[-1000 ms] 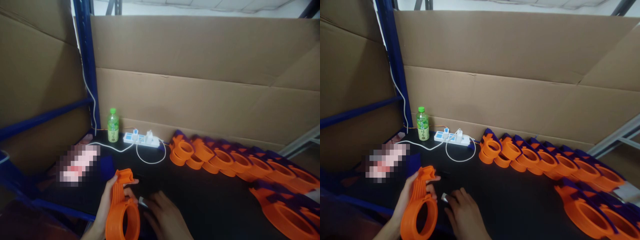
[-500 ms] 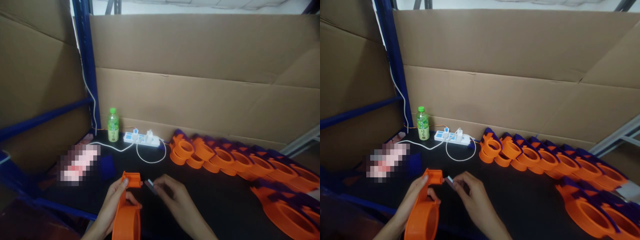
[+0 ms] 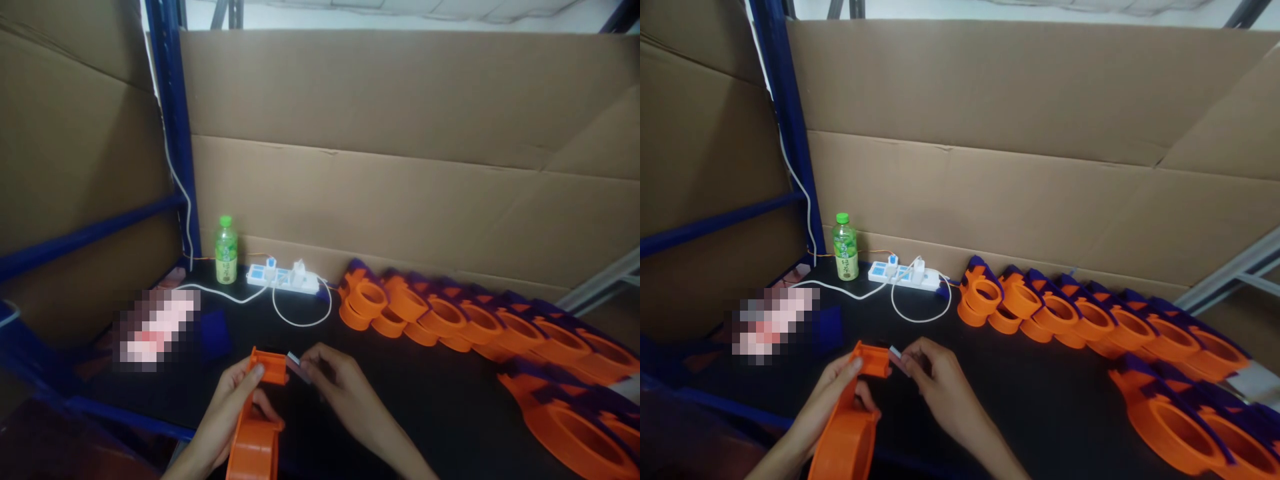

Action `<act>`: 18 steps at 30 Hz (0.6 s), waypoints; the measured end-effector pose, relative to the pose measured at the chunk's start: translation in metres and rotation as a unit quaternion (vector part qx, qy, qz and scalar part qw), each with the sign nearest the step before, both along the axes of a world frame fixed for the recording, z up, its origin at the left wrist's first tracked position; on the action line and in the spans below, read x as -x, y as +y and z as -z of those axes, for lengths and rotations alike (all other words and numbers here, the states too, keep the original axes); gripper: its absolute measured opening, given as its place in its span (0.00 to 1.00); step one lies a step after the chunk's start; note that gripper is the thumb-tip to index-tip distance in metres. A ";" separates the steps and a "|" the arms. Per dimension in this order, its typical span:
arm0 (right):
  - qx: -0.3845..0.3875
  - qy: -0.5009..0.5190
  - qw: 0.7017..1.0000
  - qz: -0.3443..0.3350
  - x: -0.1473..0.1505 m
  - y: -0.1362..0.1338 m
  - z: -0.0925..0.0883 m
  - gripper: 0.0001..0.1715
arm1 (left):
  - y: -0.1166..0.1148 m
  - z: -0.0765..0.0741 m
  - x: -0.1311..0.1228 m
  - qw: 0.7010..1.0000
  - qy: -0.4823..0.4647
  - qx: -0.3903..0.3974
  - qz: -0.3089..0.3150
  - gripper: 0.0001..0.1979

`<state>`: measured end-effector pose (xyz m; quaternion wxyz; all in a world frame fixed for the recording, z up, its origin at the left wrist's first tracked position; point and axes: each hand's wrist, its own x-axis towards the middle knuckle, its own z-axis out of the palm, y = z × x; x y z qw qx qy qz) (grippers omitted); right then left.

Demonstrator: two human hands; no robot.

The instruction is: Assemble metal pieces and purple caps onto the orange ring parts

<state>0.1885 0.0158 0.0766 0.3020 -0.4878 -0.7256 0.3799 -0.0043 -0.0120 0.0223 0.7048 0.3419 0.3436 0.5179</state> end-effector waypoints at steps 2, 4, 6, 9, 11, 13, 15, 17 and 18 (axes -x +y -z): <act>-0.023 -0.021 0.999 0.005 0.001 -0.001 -0.001 0.16 | 0.003 0.005 0.000 1.000 0.012 -0.001 -0.007 0.21; -0.049 -0.043 0.998 0.010 0.002 -0.002 -0.002 0.16 | 0.005 0.008 -0.001 1.000 0.021 0.000 -0.017 0.21; -0.067 -0.058 0.996 0.004 0.001 -0.002 -0.004 0.15 | 0.006 0.009 -0.001 1.000 0.024 0.001 -0.019 0.21; -0.079 -0.076 0.994 -0.019 -0.003 0.000 -0.006 0.13 | 0.004 0.003 -0.001 1.000 0.029 -0.004 -0.007 0.21; -0.085 -0.090 0.992 -0.034 -0.005 0.002 -0.008 0.13 | 0.002 -0.002 -0.001 0.999 0.036 -0.011 0.002 0.20; -0.091 -0.102 0.990 -0.039 -0.005 0.003 -0.009 0.13 | 0.001 -0.005 -0.002 0.999 0.040 -0.013 0.004 0.20; -0.094 -0.110 0.989 -0.035 -0.004 0.003 -0.010 0.12 | 0.000 -0.004 -0.002 0.999 0.041 -0.012 0.002 0.20; -0.091 -0.117 0.988 -0.032 -0.002 0.004 -0.010 0.12 | 0.001 -0.001 -0.002 0.999 0.043 -0.013 -0.001 0.20; -0.089 -0.121 0.988 -0.033 -0.001 0.004 -0.010 0.12 | 0.002 0.002 -0.002 0.999 0.047 -0.016 -0.002 0.20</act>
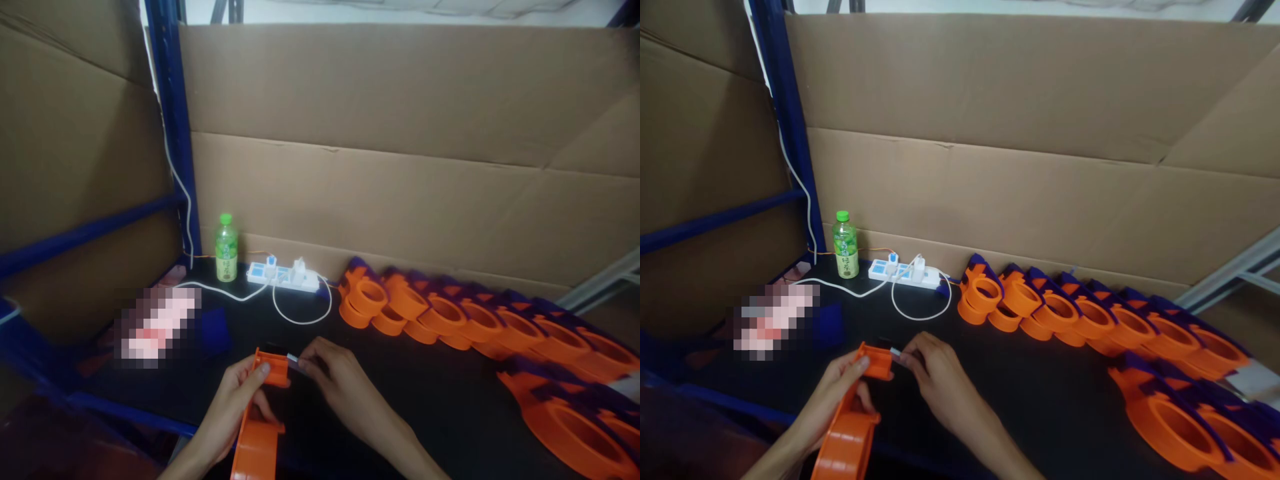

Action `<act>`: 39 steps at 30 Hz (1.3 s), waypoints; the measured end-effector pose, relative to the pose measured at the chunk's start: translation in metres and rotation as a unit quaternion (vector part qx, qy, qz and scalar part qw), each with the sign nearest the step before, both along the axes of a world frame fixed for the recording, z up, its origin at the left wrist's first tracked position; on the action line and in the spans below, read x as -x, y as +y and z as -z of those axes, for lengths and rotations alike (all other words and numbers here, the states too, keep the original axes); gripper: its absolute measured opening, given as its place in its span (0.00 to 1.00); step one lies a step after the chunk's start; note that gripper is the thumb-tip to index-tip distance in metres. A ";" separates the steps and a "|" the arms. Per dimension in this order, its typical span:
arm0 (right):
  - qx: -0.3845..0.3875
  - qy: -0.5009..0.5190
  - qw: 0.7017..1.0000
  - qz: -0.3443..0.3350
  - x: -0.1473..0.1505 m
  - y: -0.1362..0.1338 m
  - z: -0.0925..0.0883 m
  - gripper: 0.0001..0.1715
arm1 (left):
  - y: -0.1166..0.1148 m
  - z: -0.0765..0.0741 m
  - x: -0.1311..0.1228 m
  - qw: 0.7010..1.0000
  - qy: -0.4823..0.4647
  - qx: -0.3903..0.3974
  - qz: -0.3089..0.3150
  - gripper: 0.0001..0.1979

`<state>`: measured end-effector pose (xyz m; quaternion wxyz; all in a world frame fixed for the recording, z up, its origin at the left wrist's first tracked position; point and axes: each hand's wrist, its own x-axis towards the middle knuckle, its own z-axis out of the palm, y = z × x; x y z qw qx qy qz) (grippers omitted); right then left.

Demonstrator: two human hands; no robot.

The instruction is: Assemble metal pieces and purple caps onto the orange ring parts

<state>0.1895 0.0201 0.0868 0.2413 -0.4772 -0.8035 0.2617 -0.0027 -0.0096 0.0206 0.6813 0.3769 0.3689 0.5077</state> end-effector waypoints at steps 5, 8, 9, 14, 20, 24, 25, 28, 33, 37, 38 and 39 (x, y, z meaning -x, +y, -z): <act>-0.011 -0.021 1.000 -0.006 0.001 0.001 -0.001 0.11 | 0.006 0.012 0.000 0.999 0.039 -0.019 0.002 0.22; -0.019 -0.031 0.999 -0.027 0.002 0.003 -0.001 0.09 | 0.005 0.012 -0.002 0.998 0.057 -0.030 0.006 0.21; -0.021 -0.035 0.999 -0.035 0.003 0.003 0.000 0.08 | 0.004 0.012 -0.003 0.998 0.061 -0.031 0.013 0.21; -0.051 -0.066 0.995 -0.046 0.012 0.010 0.003 0.07 | 0.002 0.009 -0.005 0.997 0.071 -0.031 0.004 0.19; -0.067 -0.080 0.991 -0.086 0.022 0.017 0.001 0.08 | 0.003 0.011 -0.004 0.993 0.103 -0.055 0.015 0.20; -0.057 -0.060 0.990 -0.115 0.027 0.028 0.000 0.12 | 0.001 0.004 -0.004 0.996 0.074 -0.044 0.016 0.21; -0.047 -0.051 0.991 -0.117 0.027 0.032 0.000 0.13 | -0.001 0.001 -0.003 0.998 0.058 -0.033 0.011 0.21; -0.033 -0.021 0.995 -0.094 0.023 0.044 0.003 0.17 | -0.004 -0.011 -0.002 1.000 0.002 0.011 -0.010 0.21; -0.068 -0.088 0.991 -0.073 0.012 0.054 0.026 0.13 | -0.004 -0.015 -0.001 0.996 -0.047 0.048 -0.062 0.24; -0.077 -0.120 0.987 -0.080 0.007 0.055 0.042 0.13 | 0.000 -0.005 -0.002 0.995 -0.053 0.049 -0.076 0.24; -0.077 -0.120 0.987 -0.081 0.005 0.056 0.042 0.12 | 0.001 -0.002 -0.003 0.993 -0.052 0.051 -0.087 0.24; -0.077 -0.117 0.987 -0.080 0.004 0.057 0.042 0.11 | 0.002 0.000 -0.003 0.993 -0.049 0.053 -0.098 0.25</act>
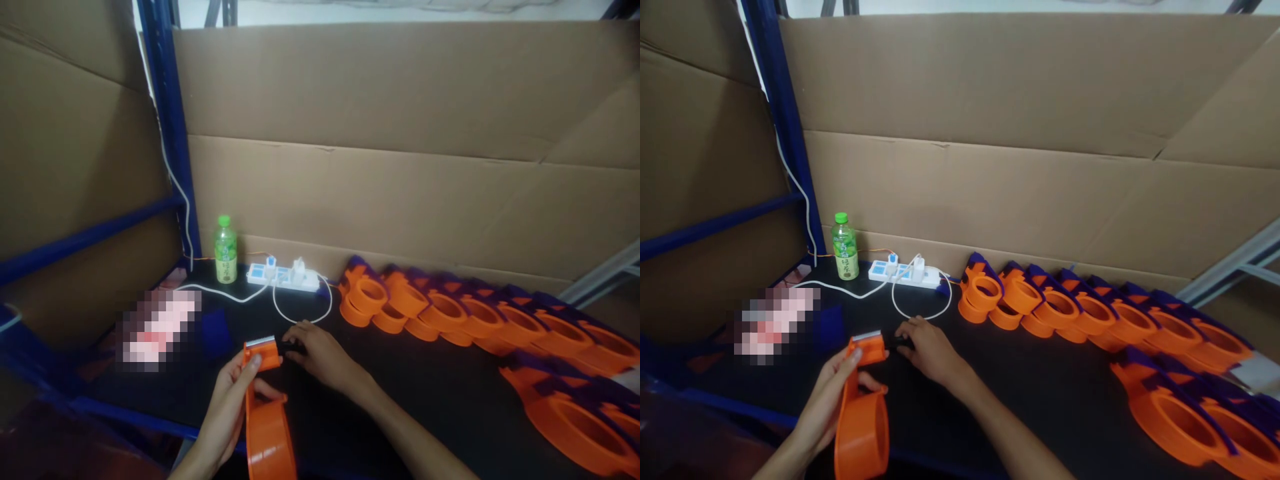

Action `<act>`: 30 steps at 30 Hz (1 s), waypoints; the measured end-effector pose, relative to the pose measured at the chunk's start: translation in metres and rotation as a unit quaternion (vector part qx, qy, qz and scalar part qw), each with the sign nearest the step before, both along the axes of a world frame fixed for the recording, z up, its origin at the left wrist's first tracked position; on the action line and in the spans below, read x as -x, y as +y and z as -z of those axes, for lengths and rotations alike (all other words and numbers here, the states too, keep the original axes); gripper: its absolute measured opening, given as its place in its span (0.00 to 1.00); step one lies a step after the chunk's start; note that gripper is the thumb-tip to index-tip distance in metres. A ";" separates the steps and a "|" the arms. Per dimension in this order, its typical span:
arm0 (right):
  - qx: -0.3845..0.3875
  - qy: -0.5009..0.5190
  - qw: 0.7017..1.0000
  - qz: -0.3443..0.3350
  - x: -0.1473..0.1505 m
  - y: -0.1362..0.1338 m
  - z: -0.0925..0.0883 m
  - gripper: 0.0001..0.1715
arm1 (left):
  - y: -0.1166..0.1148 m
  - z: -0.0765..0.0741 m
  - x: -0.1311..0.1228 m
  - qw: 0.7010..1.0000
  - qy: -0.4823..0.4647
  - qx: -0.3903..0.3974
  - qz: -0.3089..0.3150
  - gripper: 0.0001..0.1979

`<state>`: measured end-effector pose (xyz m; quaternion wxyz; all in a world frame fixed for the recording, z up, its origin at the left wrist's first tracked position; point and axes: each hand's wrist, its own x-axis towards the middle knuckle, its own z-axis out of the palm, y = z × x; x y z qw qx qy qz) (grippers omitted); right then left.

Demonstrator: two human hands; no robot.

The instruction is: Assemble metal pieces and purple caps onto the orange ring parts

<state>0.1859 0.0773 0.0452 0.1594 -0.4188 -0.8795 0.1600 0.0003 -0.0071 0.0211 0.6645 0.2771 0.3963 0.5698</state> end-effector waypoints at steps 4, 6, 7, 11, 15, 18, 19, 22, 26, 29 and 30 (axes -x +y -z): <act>0.019 0.074 0.997 0.013 -0.010 0.006 -0.013 0.10 | 0.003 0.002 -0.001 1.000 0.016 -0.006 -0.012 0.25; 0.053 0.136 0.989 0.015 -0.013 0.007 -0.020 0.12 | 0.004 0.003 0.000 1.000 0.019 -0.013 -0.011 0.25; 0.071 0.160 0.984 0.011 -0.013 0.006 -0.024 0.13 | 0.004 0.003 0.000 1.000 0.021 -0.015 -0.009 0.24; 0.108 0.198 0.974 -0.037 -0.009 -0.003 -0.031 0.14 | 0.005 0.003 -0.001 0.999 0.032 -0.025 0.007 0.26; 0.058 0.174 0.981 -0.063 -0.003 -0.011 -0.029 0.11 | 0.004 0.003 -0.002 0.997 0.054 -0.051 0.003 0.25; 0.003 0.164 0.984 -0.074 0.002 -0.014 -0.023 0.13 | 0.004 0.006 -0.002 0.996 0.070 -0.061 0.016 0.22; -0.017 0.163 0.983 -0.078 0.004 -0.015 -0.019 0.13 | 0.004 0.007 -0.002 0.995 0.075 -0.063 0.019 0.22; -0.069 0.157 0.981 -0.088 0.010 -0.018 -0.008 0.14 | 0.006 0.013 -0.002 0.993 0.094 -0.063 0.021 0.20; -0.107 0.140 0.980 -0.090 0.016 -0.023 0.002 0.16 | 0.007 0.017 -0.002 0.990 0.122 -0.064 0.025 0.21; -0.115 0.132 0.980 -0.091 0.018 -0.027 0.002 0.17 | 0.006 0.016 -0.003 0.990 0.122 -0.068 0.021 0.21; -0.115 0.132 0.980 -0.093 0.018 -0.028 0.001 0.18 | 0.006 0.015 -0.003 0.991 0.116 -0.066 0.020 0.20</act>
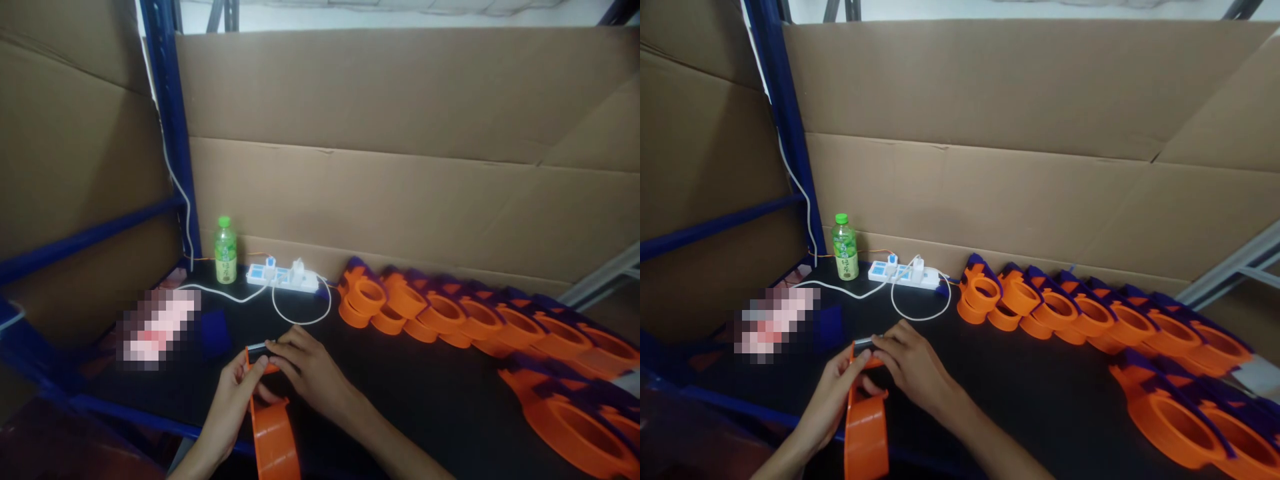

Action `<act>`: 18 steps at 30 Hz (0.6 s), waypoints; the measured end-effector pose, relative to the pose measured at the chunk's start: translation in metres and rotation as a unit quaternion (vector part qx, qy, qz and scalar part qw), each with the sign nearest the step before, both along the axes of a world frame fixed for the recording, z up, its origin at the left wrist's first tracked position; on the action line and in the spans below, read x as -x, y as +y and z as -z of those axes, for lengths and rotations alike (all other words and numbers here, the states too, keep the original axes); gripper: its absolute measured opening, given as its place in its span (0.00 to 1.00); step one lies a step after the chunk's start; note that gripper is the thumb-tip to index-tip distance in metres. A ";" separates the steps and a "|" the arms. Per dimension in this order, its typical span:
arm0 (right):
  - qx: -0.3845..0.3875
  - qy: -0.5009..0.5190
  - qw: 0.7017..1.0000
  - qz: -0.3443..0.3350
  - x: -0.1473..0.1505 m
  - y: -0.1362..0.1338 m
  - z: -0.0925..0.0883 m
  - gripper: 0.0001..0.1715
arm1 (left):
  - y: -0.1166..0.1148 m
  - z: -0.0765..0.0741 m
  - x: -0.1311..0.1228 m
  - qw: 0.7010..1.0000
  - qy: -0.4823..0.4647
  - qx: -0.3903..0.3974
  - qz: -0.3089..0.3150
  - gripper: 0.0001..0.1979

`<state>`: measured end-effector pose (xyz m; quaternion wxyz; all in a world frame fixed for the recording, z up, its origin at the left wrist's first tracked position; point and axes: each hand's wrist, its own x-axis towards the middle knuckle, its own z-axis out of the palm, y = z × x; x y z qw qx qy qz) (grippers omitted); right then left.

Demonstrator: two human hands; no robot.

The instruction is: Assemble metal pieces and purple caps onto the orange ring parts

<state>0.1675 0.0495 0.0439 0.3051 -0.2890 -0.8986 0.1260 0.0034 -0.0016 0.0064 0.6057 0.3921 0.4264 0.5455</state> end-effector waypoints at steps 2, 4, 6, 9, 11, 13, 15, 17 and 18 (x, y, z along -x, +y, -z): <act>0.003 0.003 1.000 -0.008 0.001 -0.002 -0.003 0.18 | -0.001 -0.002 0.000 1.000 -0.020 0.013 -0.005 0.20; 0.014 0.010 1.000 -0.019 0.000 -0.002 -0.006 0.19 | -0.001 -0.005 0.000 0.998 -0.047 0.039 -0.014 0.21; 0.032 0.008 0.999 -0.001 -0.004 0.006 -0.009 0.19 | -0.002 -0.007 0.000 0.995 -0.075 0.065 -0.022 0.21; 0.021 -0.084 0.982 0.165 -0.017 0.034 -0.014 0.17 | -0.003 -0.009 0.002 0.990 -0.108 0.087 -0.029 0.20; -0.002 -0.174 0.940 0.293 -0.028 0.061 -0.015 0.15 | -0.004 -0.011 0.002 0.987 -0.121 0.096 -0.039 0.19; -0.003 -0.206 0.913 0.351 -0.039 0.086 -0.012 0.16 | -0.005 -0.015 0.003 0.986 -0.126 0.102 -0.045 0.18; 0.003 -0.237 0.890 0.390 -0.047 0.105 -0.006 0.17 | -0.007 -0.019 0.003 0.986 -0.128 0.102 -0.039 0.17; 0.010 -0.266 0.871 0.412 -0.051 0.116 0.003 0.19 | -0.008 -0.022 0.003 0.986 -0.128 0.101 -0.031 0.17; 0.013 -0.278 0.865 0.418 -0.053 0.119 0.007 0.19 | -0.008 -0.022 0.003 0.986 -0.128 0.100 -0.030 0.17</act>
